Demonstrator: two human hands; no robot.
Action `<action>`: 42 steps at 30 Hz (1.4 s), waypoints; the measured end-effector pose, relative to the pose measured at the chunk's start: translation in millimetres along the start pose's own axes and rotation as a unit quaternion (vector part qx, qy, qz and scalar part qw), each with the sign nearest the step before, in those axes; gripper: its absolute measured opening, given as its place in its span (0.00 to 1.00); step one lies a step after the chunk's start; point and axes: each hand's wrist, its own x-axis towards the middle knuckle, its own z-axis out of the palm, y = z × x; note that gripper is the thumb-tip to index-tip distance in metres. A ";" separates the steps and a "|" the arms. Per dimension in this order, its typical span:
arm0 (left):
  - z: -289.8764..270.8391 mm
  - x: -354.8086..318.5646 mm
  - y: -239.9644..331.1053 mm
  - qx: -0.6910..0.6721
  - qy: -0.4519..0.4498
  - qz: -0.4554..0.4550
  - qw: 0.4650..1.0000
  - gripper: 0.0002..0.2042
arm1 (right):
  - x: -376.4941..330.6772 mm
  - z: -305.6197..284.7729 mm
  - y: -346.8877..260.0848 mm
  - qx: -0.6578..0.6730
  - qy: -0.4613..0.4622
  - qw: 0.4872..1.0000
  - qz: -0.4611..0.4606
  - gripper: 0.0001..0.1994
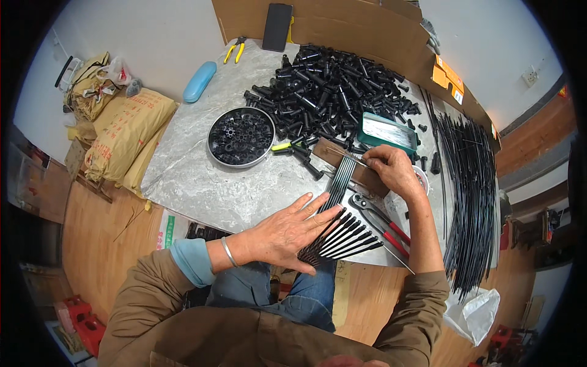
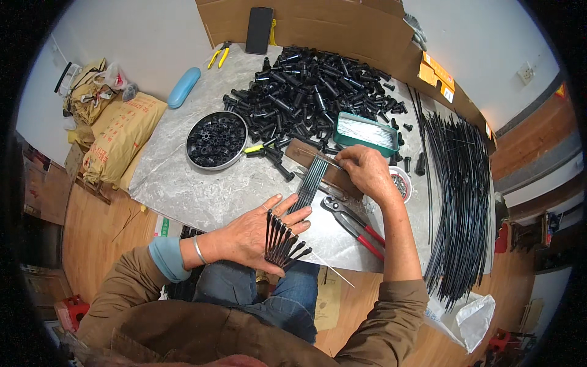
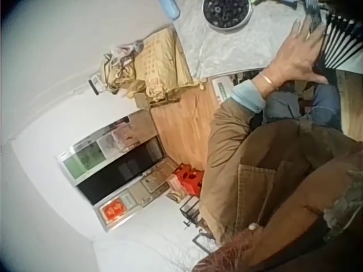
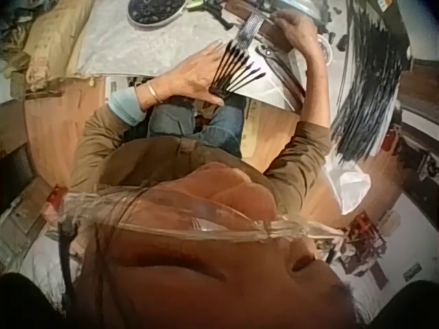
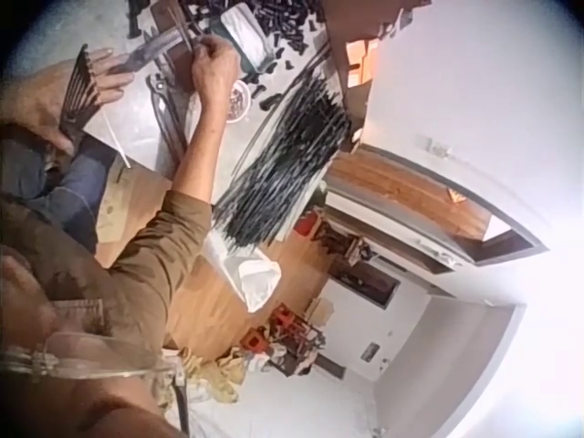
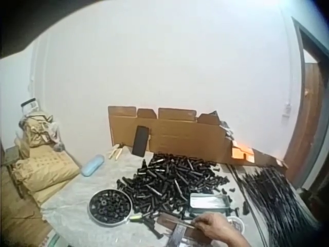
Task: Manually assembling electrical cables by attaching pins and connectors using a hand tool.
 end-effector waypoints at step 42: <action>3.6 -5.7 -3.5 0.003 0.007 0.007 1.000 0.48 | -6.0 -2.9 -4.0 -0.050 0.049 0.998 0.003 0.10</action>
